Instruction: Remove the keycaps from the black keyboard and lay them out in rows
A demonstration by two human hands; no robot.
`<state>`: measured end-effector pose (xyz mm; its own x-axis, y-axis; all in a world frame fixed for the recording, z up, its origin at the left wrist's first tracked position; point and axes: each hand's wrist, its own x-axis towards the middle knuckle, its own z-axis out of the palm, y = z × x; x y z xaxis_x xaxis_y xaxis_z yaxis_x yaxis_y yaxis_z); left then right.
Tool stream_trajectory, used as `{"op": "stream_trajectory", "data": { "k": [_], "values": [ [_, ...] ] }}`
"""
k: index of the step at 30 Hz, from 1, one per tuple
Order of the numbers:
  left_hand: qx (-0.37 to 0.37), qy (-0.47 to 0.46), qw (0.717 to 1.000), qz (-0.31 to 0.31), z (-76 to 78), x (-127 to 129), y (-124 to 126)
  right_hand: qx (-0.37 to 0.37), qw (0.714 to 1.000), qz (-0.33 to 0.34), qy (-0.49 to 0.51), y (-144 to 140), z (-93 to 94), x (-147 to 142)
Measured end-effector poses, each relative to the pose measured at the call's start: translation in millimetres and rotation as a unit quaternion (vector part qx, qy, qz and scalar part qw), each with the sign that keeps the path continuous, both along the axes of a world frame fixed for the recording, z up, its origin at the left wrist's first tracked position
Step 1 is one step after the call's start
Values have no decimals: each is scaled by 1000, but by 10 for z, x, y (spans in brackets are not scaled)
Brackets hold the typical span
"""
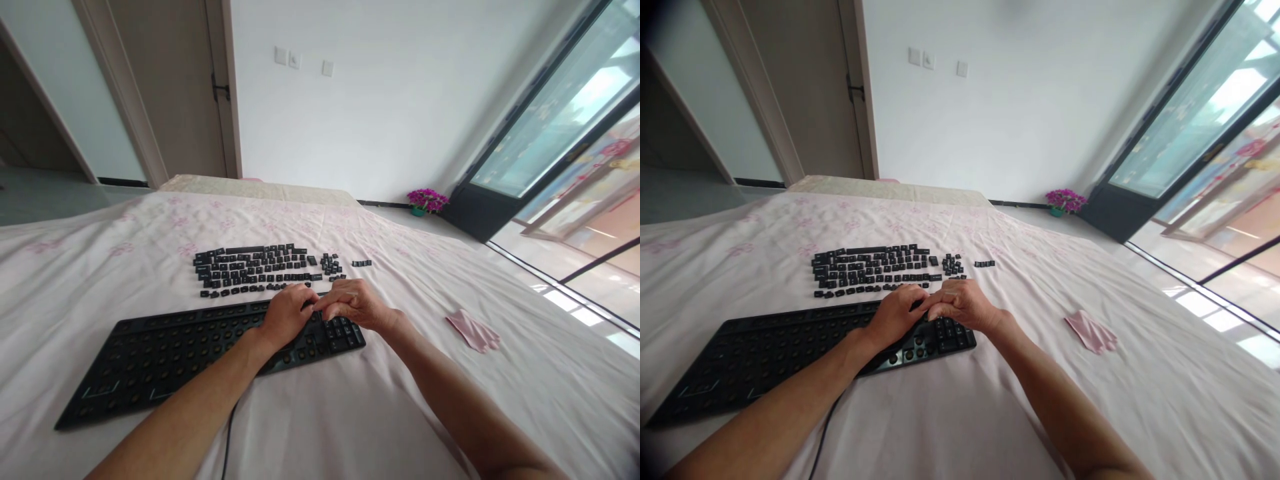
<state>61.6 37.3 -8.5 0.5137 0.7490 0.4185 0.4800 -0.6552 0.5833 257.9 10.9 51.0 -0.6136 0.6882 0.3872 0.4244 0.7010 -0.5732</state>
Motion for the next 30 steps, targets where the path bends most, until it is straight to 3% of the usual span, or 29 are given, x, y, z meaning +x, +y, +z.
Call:
{"op": "stream_trajectory", "data": {
  "k": [3,6,9,11,13,19,25,30],
  "values": [
    [0,4,1000,3,-7,5,8,-24,1000,11,3,-28,67,-54],
    [1,8,1000,4,-1,3,9,-141,983,-31,110,-100,62,-156],
    [5,4,1000,2,14,-1,3,-261,906,-118,311,-174,-2,-284],
    [6,2,1000,-3,22,-1,-1,-273,850,-163,419,-205,-31,-369],
    [6,-1,1000,-5,26,0,-3,-250,822,-186,476,-220,-36,-439],
    [-2,8,1000,-8,36,-2,0,-185,830,-181,494,-202,-36,-506],
    [-10,16,1000,-7,59,-8,-3,-179,799,-169,548,-193,-96,-526],
    [-9,17,1000,-11,42,-7,4,-186,792,-156,561,-213,-130,-569]
  ]
}}
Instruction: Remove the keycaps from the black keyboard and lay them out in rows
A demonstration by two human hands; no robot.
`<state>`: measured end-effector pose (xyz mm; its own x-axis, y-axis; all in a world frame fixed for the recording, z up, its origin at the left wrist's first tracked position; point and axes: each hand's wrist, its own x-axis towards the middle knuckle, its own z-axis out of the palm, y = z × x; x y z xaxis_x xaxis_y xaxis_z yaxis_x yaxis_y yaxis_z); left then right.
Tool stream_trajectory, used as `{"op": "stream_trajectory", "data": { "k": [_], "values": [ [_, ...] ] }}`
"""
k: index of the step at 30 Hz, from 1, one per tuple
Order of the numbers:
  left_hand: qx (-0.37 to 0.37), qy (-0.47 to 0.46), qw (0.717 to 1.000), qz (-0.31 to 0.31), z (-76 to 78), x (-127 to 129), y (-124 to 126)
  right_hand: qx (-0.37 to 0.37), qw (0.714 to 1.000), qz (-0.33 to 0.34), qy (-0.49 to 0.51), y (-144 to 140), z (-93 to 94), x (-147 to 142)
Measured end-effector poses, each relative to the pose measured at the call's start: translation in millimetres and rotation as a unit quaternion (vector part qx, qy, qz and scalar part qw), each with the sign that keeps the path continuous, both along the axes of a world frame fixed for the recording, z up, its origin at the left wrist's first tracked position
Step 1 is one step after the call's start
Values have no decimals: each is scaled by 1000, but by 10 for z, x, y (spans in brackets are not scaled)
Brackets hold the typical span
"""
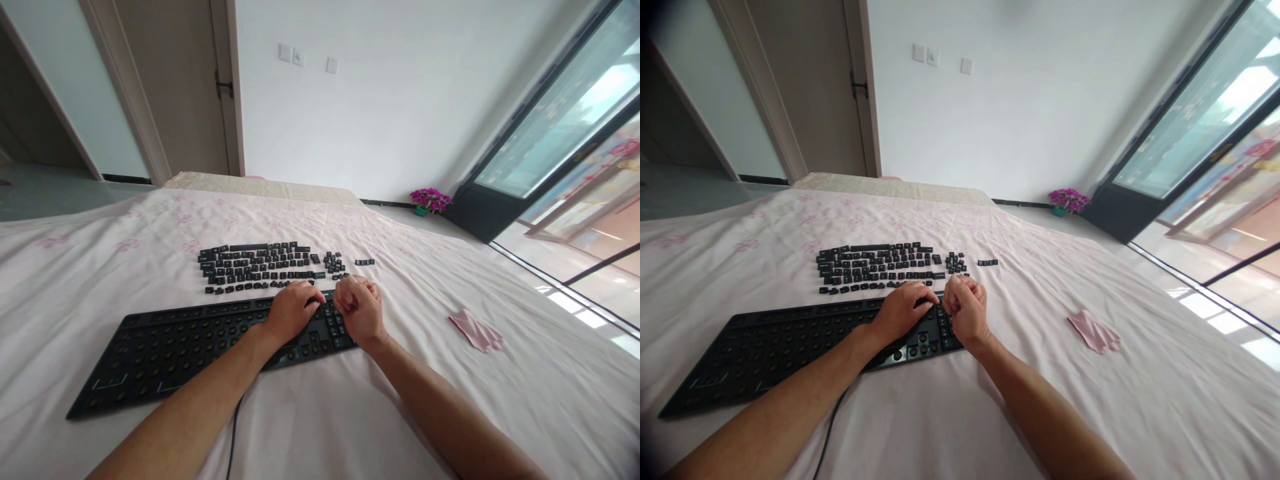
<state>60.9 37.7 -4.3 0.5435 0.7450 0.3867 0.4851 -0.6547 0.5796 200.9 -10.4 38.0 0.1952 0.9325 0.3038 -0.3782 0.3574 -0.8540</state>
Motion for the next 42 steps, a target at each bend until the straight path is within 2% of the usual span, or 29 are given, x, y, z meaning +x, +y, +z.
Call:
{"op": "stream_trajectory", "data": {
  "k": [4,11,18,20,23,25,32,35,39,42],
  "values": [
    [5,-2,1000,1,-25,-1,9,-3,1000,5,-12,0,-57,-23],
    [18,2,1000,1,-30,-4,27,-27,993,-7,-119,28,-137,-89],
    [36,8,999,6,-54,1,34,3,977,-23,-211,-55,-175,-87],
    [33,8,999,6,-57,-1,32,-3,983,-27,-179,-17,-170,-72],
    [20,4,1000,1,-50,-7,27,-23,998,-50,-36,68,-143,-33],
    [17,3,1000,0,-43,-7,25,-22,998,-52,13,87,-140,-14],
    [27,10,1000,9,-62,-3,36,-18,990,3,-143,15,-226,-128],
    [25,12,1000,5,-53,-20,29,-24,992,12,-127,63,-201,-129],
    [25,32,999,-32,-14,-34,19,-28,997,3,-68,114,-151,14],
    [31,53,996,-63,-2,-26,29,-24,989,5,-146,105,-115,151]
  ]
}}
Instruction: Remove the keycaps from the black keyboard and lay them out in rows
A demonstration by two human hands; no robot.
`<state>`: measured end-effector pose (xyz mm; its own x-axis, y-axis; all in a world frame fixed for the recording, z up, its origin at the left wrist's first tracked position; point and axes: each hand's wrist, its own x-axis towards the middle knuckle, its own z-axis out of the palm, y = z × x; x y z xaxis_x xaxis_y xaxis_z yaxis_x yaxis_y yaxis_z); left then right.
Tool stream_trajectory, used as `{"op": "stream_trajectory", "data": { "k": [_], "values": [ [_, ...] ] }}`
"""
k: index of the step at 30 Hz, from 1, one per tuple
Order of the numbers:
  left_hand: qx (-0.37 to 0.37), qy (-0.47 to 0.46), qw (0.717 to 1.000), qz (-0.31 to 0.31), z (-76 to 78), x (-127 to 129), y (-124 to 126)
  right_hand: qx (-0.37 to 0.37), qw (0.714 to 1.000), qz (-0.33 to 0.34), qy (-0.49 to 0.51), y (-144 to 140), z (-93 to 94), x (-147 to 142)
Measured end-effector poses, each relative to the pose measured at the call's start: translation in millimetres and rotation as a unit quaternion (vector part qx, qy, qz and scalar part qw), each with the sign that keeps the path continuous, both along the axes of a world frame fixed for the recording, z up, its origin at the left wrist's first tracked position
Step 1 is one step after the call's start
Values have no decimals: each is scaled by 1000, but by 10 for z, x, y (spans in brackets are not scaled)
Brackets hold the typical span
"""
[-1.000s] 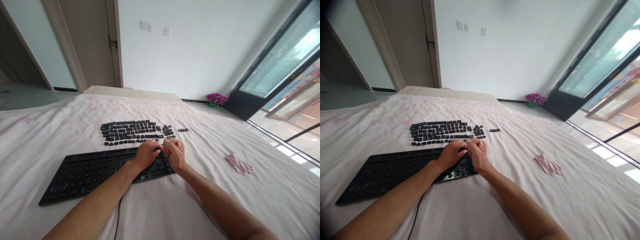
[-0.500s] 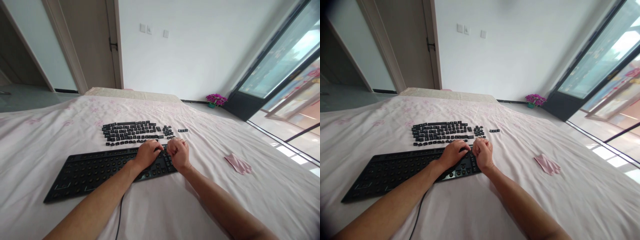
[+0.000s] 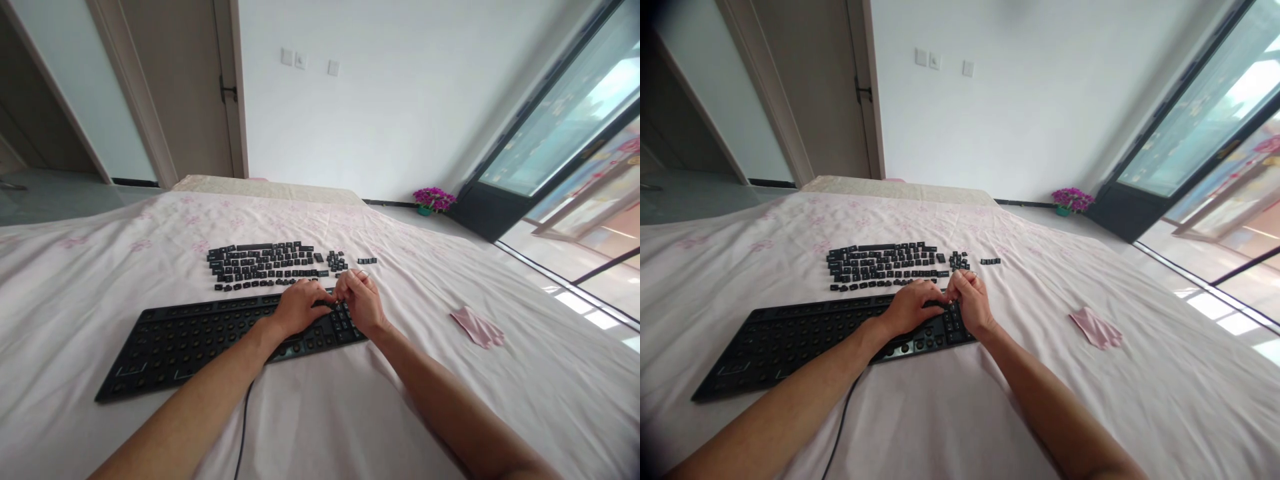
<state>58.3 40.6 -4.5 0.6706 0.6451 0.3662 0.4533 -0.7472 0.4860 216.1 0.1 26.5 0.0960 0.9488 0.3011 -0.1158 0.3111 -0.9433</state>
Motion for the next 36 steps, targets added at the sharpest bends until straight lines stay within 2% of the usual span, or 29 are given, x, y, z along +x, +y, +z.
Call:
{"op": "stream_trajectory", "data": {
  "k": [3,6,8,10,13,19,25,30,33,36],
  "values": [
    [4,9,1000,1,-6,16,16,31,983,-27,-179,-32,60,125],
    [-4,6,1000,13,-9,30,21,54,931,-44,-358,-69,111,239],
    [-11,7,1000,21,-3,35,20,49,911,-21,-408,-92,109,294],
    [-13,12,1000,23,8,38,22,41,911,7,-411,-109,72,320],
    [-10,21,1000,-1,20,43,52,44,911,14,-409,-115,-18,308],
    [-24,21,998,-54,-2,72,163,58,917,-19,-394,-114,-178,271],
    [-65,-50,992,-97,16,119,136,113,920,-64,-370,-178,-220,297],
    [-118,-67,988,-80,52,135,101,104,930,-95,-338,-166,-212,296],
    [-127,-55,988,-61,56,138,98,87,934,-97,-332,-155,-198,292],
    [-138,-72,987,-49,58,144,87,103,933,-112,-327,-168,-189,280]
  ]
}}
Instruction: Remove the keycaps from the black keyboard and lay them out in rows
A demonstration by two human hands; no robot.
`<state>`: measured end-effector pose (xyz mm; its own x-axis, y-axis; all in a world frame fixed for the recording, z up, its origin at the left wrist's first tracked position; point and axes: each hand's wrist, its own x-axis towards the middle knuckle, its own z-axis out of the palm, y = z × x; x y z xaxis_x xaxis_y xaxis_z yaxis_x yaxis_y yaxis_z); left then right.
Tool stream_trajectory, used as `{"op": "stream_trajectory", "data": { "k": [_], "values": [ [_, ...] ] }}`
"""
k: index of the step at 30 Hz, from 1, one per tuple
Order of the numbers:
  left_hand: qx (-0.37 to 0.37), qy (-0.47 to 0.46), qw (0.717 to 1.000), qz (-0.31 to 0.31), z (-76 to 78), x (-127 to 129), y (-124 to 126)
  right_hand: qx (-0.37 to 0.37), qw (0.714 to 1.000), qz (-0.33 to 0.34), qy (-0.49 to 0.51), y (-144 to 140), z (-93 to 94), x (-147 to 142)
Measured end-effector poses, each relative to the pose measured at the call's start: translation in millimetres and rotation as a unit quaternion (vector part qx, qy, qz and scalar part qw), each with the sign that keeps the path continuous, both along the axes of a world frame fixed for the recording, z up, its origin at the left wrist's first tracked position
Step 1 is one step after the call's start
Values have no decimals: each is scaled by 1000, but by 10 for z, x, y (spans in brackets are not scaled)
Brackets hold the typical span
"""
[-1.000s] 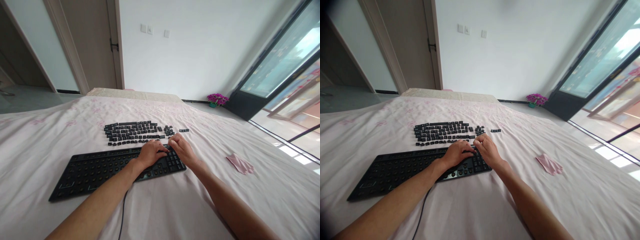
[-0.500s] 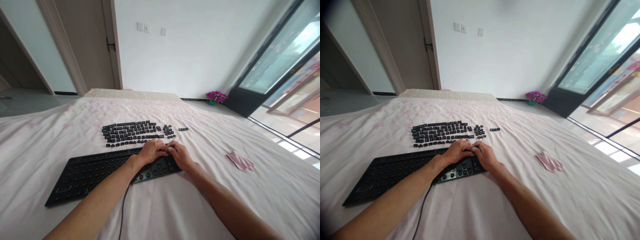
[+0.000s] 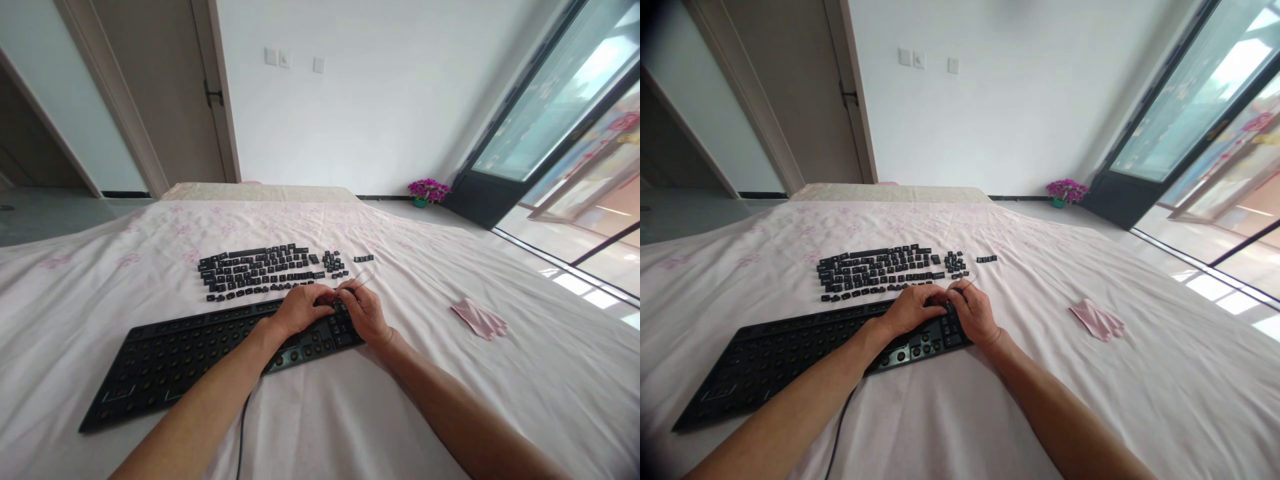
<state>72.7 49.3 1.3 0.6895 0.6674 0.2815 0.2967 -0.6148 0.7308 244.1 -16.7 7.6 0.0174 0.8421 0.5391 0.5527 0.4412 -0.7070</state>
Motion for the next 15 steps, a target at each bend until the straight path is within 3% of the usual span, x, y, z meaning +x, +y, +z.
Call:
{"op": "stream_trajectory", "data": {
  "k": [8,12,15],
  "values": [
    [-61,-44,996,44,20,4,-18,74,991,-30,-110,-56,40,-39],
    [-109,-92,989,33,0,8,11,117,989,-53,-76,-29,129,9],
    [-153,-143,976,55,-31,12,31,69,995,-52,-52,20,152,60]
  ]
}}
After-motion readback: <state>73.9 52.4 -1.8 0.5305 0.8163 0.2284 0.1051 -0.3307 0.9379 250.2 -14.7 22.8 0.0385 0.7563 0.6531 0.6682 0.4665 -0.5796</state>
